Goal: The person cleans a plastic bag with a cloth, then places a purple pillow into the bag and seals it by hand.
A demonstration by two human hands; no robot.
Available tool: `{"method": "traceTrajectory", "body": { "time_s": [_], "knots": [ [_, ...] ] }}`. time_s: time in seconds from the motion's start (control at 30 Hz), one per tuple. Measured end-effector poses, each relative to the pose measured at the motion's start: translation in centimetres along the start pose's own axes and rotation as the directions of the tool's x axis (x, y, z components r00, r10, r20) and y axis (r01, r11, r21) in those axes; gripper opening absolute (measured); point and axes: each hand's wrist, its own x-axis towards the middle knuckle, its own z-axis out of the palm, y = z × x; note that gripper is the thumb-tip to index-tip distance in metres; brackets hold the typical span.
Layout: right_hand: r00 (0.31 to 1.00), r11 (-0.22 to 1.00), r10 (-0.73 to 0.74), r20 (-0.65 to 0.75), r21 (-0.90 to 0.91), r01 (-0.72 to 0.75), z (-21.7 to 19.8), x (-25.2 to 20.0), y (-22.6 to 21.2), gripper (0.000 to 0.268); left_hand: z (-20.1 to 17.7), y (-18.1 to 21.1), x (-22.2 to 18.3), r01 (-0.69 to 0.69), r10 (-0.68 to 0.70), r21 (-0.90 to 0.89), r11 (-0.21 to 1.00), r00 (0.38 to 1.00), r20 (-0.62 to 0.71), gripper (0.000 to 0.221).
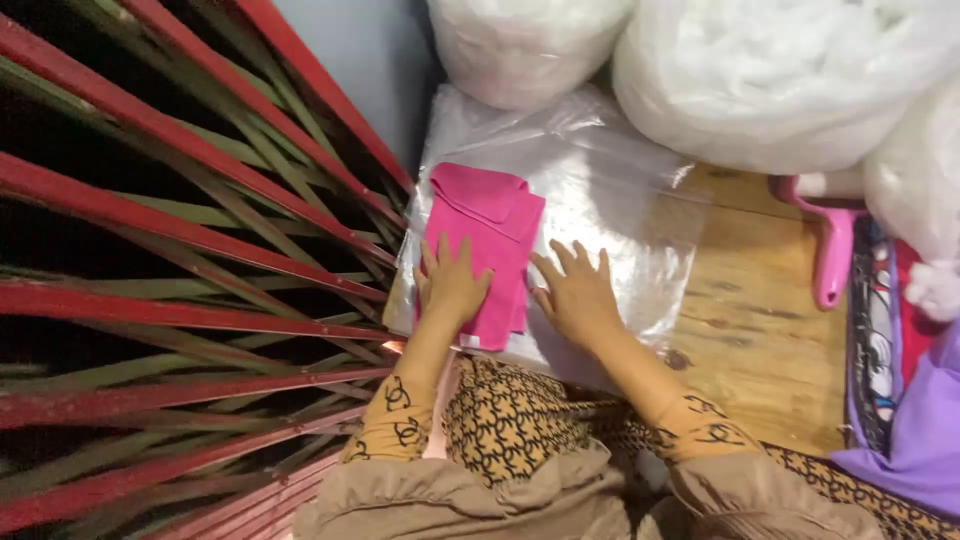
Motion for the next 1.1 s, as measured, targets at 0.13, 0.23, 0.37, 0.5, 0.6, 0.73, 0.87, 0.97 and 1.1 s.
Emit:
{"method": "traceTrajectory", "body": {
  "time_s": [0.13, 0.23, 0.37, 0.5, 0.6, 0.73, 0.87, 0.97, 1.1],
  "knots": [
    [0.998, 0.997, 0.005, 0.070, -0.076, 0.000, 5.0, 5.2, -1.7, 0.049, 0.4, -0.3, -2.1, -0.033, 0.034, 0.013, 0.999, 0.999, -0.042, 0.075],
    [0.983, 0.979, 0.024, -0.181, -0.193, -0.059, 7.9, 7.6, -0.9, 0.034, 1.1, -0.5, -2.5, -0.097, 0.083, -0.062, 0.993, 0.977, -0.196, 0.071],
    [0.921, 0.968, 0.122, -0.371, -0.162, -0.193, 5.3, 10.4, -1.8, 0.059, 2.0, -0.8, -2.3, -0.129, 0.100, -0.081, 0.988, 0.951, -0.294, 0.071],
    [0.930, 0.972, 0.152, -0.333, -0.118, -0.201, 7.0, 14.7, 0.2, 0.033, 4.1, -1.5, -1.5, -0.156, 0.105, -0.111, 0.982, 0.923, -0.371, 0.073],
    [0.893, 0.966, 0.137, -0.430, 0.256, -0.025, 6.0, 14.7, 1.2, 0.022, 6.3, -2.7, -0.4, -0.273, 0.075, -0.327, 0.905, 0.857, -0.510, 0.065],
    [0.900, 0.815, 0.193, -0.391, 0.575, 0.075, -1.0, 7.4, 4.8, 0.021, 4.5, -3.5, -0.9, -0.296, -0.099, -0.591, 0.750, 0.834, -0.543, 0.049],
    [0.802, 0.588, 0.516, -0.301, 0.805, -0.076, -9.9, 0.9, 7.0, 0.053, 2.4, -1.9, 0.1, -0.398, 0.011, -0.492, 0.774, 0.786, -0.618, 0.033],
    [0.874, 0.526, 0.404, -0.270, 0.850, 0.019, -12.4, -1.3, 4.9, 0.060, 1.6, 0.3, 1.7, -0.389, 0.255, -0.259, 0.884, 0.866, -0.430, 0.053],
    [0.999, 0.641, -0.018, 0.027, 0.768, -0.009, -10.9, 2.6, -1.1, 0.051, 6.8, 2.3, 1.9, -0.426, 0.402, 0.018, 0.904, 0.836, -0.373, 0.098]
  ]
}}
